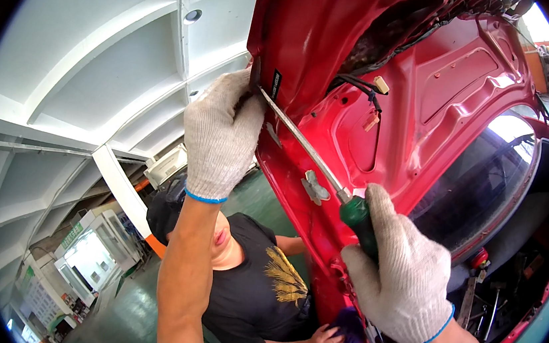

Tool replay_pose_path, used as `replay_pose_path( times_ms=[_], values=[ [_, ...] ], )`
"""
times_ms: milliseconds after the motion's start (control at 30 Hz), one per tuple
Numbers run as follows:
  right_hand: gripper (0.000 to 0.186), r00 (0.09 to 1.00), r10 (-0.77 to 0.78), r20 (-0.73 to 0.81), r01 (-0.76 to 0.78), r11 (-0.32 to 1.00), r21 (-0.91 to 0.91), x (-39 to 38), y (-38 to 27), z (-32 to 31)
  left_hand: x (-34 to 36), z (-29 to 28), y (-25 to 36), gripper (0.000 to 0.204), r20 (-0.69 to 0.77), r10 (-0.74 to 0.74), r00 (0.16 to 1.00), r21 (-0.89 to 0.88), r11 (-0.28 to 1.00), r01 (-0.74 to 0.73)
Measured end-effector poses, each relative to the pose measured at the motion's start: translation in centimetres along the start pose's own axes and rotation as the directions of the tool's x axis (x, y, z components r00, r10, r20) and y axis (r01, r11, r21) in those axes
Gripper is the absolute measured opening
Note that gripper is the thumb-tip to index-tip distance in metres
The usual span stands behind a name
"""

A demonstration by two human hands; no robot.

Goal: The person uses a screwdriver and hammer to scrape and tap the inner surface of a red car's open trunk lid, removing paint or filler in several small areas. The work is performed in a workshop with other vehicles and tools visible.

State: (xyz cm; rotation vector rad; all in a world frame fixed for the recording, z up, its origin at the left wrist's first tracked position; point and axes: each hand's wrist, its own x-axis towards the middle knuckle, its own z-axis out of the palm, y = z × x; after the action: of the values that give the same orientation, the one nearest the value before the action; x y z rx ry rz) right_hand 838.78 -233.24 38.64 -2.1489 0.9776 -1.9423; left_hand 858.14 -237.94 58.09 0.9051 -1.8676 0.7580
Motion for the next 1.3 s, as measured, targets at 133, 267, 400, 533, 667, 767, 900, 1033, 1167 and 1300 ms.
replay_pose_path(
  times_ms=[133, 267, 400, 533, 667, 767, 900, 1033, 1167, 1300],
  values=[
    [0.069, 0.998, 0.048, 0.028, -0.045, 0.996, -0.071, -0.5, -1.3, -0.3, -0.1, 0.2, -0.2, 0.029, -0.012, 0.015, 1.0, -0.004, 1.0, -0.015],
    [0.071, 0.998, -0.007, -0.059, 0.006, 1.0, -0.015, -0.8, -0.9, 0.0, 0.0, 0.1, -0.2, 0.029, -0.001, -0.011, 1.0, -0.004, 1.0, 0.011],
    [0.07, 0.998, -0.011, -0.054, 0.02, 0.988, 0.156, -0.5, -0.1, 0.2, -0.1, 0.0, 0.3, 0.027, -0.005, -0.056, 0.998, -0.018, 0.998, 0.056],
    [0.071, 0.998, -0.044, -0.035, 0.053, 0.948, 0.313, 0.1, 3.1, 1.2, 0.0, 0.0, 0.9, 0.027, -0.017, -0.015, 1.0, 0.092, 0.996, 0.017],
    [0.069, 0.961, 0.098, 0.259, -0.253, 0.687, 0.681, 0.6, 2.7, -0.4, 0.1, -0.4, 1.2, 0.027, 0.021, -0.015, 1.0, 0.086, 0.996, 0.013],
    [0.071, 0.936, 0.087, 0.34, -0.302, 0.693, 0.654, 1.1, 1.9, -1.9, -0.1, -0.4, 0.7, 0.026, 0.006, -0.005, 1.0, 0.027, 1.0, 0.005],
    [0.076, 0.98, 0.021, 0.196, -0.127, 0.827, 0.548, -0.2, 0.9, -1.6, 0.1, -0.4, 1.0, 0.024, 0.007, 0.03, 1.0, 0.042, 0.999, -0.03],
    [0.079, 0.986, 0.041, 0.163, -0.121, 0.847, 0.518, -1.4, -0.4, -1.1, -0.3, -0.1, 1.4, 0.023, -0.008, 0.044, 0.999, 0.074, 0.996, -0.043],
    [0.08, 0.992, 0.023, 0.124, -0.086, 0.838, 0.539, -1.9, -0.3, -0.1, -0.6, -0.1, 1.1, 0.023, -0.035, 0.117, 0.992, 0.127, 0.986, -0.112],
    [0.082, 0.991, 0.037, 0.131, -0.099, 0.859, 0.502, -2.1, -0.4, -0.1, -0.7, -0.1, 1.6, 0.015, -0.038, 0.161, 0.986, 0.197, 0.969, -0.151]
  ],
)
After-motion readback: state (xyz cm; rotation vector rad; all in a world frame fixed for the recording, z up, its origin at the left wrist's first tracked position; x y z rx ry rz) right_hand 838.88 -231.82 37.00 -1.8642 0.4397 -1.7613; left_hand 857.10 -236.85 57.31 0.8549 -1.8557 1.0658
